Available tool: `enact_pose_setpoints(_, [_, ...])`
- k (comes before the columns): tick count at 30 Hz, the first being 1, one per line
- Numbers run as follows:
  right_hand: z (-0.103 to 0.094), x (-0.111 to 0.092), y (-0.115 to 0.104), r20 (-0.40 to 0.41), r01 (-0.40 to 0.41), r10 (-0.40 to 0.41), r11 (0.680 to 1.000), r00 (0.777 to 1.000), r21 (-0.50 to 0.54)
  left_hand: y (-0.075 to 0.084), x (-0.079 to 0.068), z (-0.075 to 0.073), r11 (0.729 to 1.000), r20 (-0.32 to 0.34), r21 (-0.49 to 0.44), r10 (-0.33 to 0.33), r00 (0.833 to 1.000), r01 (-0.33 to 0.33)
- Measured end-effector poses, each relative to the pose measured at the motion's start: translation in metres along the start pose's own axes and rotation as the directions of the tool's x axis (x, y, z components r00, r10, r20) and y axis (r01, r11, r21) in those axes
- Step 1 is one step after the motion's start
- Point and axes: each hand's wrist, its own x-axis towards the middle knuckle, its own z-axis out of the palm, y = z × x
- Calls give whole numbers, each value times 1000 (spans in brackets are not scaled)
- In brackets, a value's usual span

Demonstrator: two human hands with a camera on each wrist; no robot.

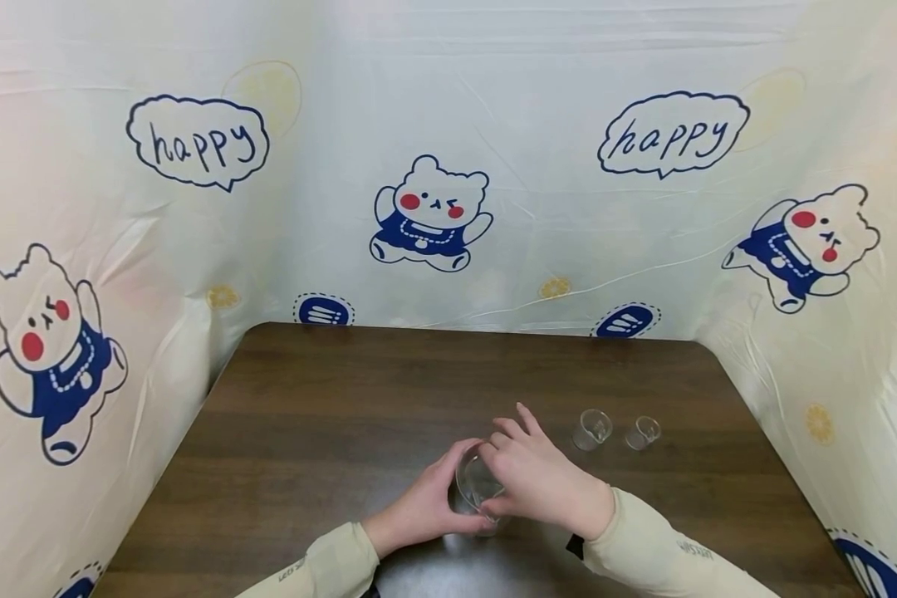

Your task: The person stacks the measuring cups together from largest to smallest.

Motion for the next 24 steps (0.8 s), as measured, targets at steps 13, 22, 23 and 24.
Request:
enact_pose_setpoints(13, [-6,9,-6,110,-20,20,1000,994,-4,0,-2,1,1000,-1,15,-22,1000,22])
enact_pose_setpoints(22, [-4,13,-7,153,-30,34,999,988,-31,2,0,0,999,-1,-7,-35,999,35])
enact_pose_setpoints(23, [-4,13,-7,151,-28,32,999,988,-33,2,0,0,999,-1,-4,-37,999,37])
enact_pose_setpoints(24, [-4,13,-7,149,-26,31,999,988,-34,2,0,0,999,-1,1,-40,999,40])
